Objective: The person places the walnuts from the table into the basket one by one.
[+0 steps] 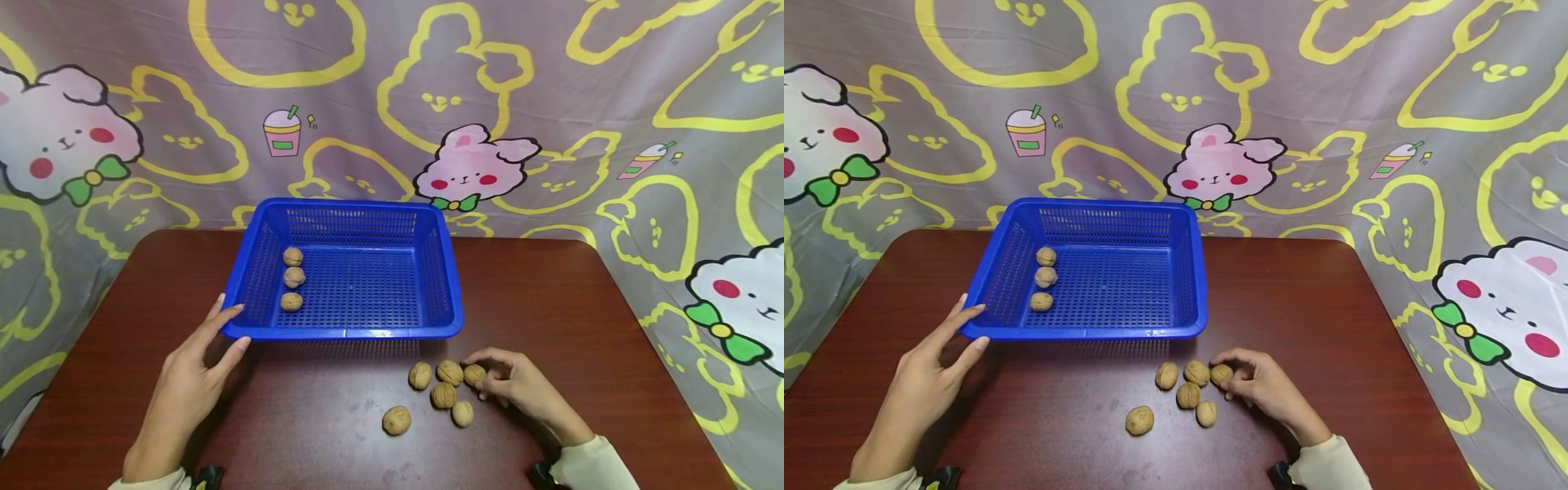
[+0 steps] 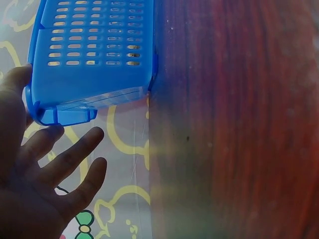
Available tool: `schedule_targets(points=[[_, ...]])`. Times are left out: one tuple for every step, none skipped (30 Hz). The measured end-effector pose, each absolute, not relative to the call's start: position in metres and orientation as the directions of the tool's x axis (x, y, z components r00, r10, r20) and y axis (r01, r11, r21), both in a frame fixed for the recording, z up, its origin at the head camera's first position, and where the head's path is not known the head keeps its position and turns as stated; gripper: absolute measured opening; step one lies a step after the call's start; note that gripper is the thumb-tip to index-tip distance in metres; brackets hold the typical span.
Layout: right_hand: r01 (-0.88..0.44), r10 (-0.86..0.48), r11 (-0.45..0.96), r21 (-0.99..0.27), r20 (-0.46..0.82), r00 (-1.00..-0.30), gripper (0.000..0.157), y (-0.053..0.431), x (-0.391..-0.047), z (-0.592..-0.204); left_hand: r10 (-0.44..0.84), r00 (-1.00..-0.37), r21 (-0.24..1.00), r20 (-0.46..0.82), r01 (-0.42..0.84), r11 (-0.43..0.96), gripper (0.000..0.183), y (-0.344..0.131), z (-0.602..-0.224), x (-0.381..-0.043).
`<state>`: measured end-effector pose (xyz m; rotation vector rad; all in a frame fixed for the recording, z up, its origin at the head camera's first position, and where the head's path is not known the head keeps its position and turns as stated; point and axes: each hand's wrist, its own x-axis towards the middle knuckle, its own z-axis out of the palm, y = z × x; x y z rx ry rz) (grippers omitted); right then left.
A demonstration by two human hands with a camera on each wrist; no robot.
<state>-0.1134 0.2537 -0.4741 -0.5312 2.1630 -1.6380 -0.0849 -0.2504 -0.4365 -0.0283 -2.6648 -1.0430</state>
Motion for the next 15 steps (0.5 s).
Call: schedule_targets(points=[[-0.081,-0.506,0.247,-0.966,-0.057,-0.86,0.031,0.253,-0.113,-0.474,-0.083,-0.96,0.663,0.266,0.12,0.739,0.054,-0.25,-0.437,-0.085],[-0.089,-0.503,0.243,-0.966,-0.047,-0.863,0.03,0.253,-0.113,-0.474,-0.083,-0.96,0.662,0.268,0.121,0.739,0.054,-0.25,-0.437,-0.085],[-0.099,-0.501,0.242,-0.965,-0.037,-0.865,0.029,0.253,-0.112,-0.474,-0.083,-0.96,0.662,0.269,0.121,0.74,0.054,-0.25,-0.437,-0.085],[-0.106,-0.496,0.241,-0.965,-0.028,-0.868,0.029,0.253,-0.112,-0.474,-0.083,-0.96,0.66,0.269,0.121,0.741,0.054,-0.25,-0.437,-0.085],[-0.113,-0.49,0.243,-0.963,-0.021,-0.872,0.028,0.253,-0.112,-0.474,-0.083,-0.959,0.66,0.27,0.122,0.742,0.054,-0.25,-0.437,-0.085],[-0.116,-0.483,0.243,-0.963,-0.016,-0.875,0.028,0.253,-0.111,-0.473,-0.082,-0.959,0.659,0.271,0.122,0.742,0.053,-0.251,-0.437,-0.085],[-0.118,-0.476,0.245,-0.962,-0.013,-0.879,0.028,0.253,-0.11,-0.471,-0.083,-0.959,0.658,0.272,0.122,0.743,0.053,-0.25,-0.437,-0.085],[-0.119,-0.469,0.249,-0.961,-0.012,-0.883,0.027,0.253,-0.11,-0.47,-0.083,-0.958,0.658,0.273,0.123,0.743,0.053,-0.251,-0.437,-0.085],[-0.12,-0.463,0.25,-0.961,-0.01,-0.887,0.027,0.253,-0.109,-0.468,-0.083,-0.958,0.657,0.274,0.123,0.743,0.053,-0.251,-0.437,-0.086],[-0.114,-0.455,0.251,-0.961,-0.013,-0.89,0.027,0.253,-0.109,-0.466,-0.084,-0.957,0.657,0.276,0.124,0.744,0.053,-0.251,-0.437,-0.086],[-0.113,-0.45,0.25,-0.962,-0.012,-0.893,0.027,0.253,-0.108,-0.463,-0.084,-0.957,0.657,0.278,0.125,0.744,0.053,-0.251,-0.437,-0.086],[-0.114,-0.449,0.248,-0.962,-0.01,-0.894,0.028,0.253,-0.108,-0.459,-0.084,-0.957,0.656,0.279,0.125,0.744,0.053,-0.251,-0.437,-0.086],[-0.119,-0.451,0.246,-0.962,-0.005,-0.892,0.028,0.253,-0.107,-0.456,-0.085,-0.956,0.656,0.28,0.126,0.744,0.053,-0.251,-0.437,-0.086],[-0.124,-0.455,0.237,-0.963,0.003,-0.89,0.027,0.252,-0.107,-0.452,-0.086,-0.956,0.656,0.28,0.125,0.745,0.053,-0.251,-0.437,-0.086],[-0.133,-0.462,0.226,-0.965,0.014,-0.887,0.027,0.252,-0.107,-0.447,-0.086,-0.956,0.655,0.281,0.125,0.746,0.053,-0.251,-0.437,-0.085]])
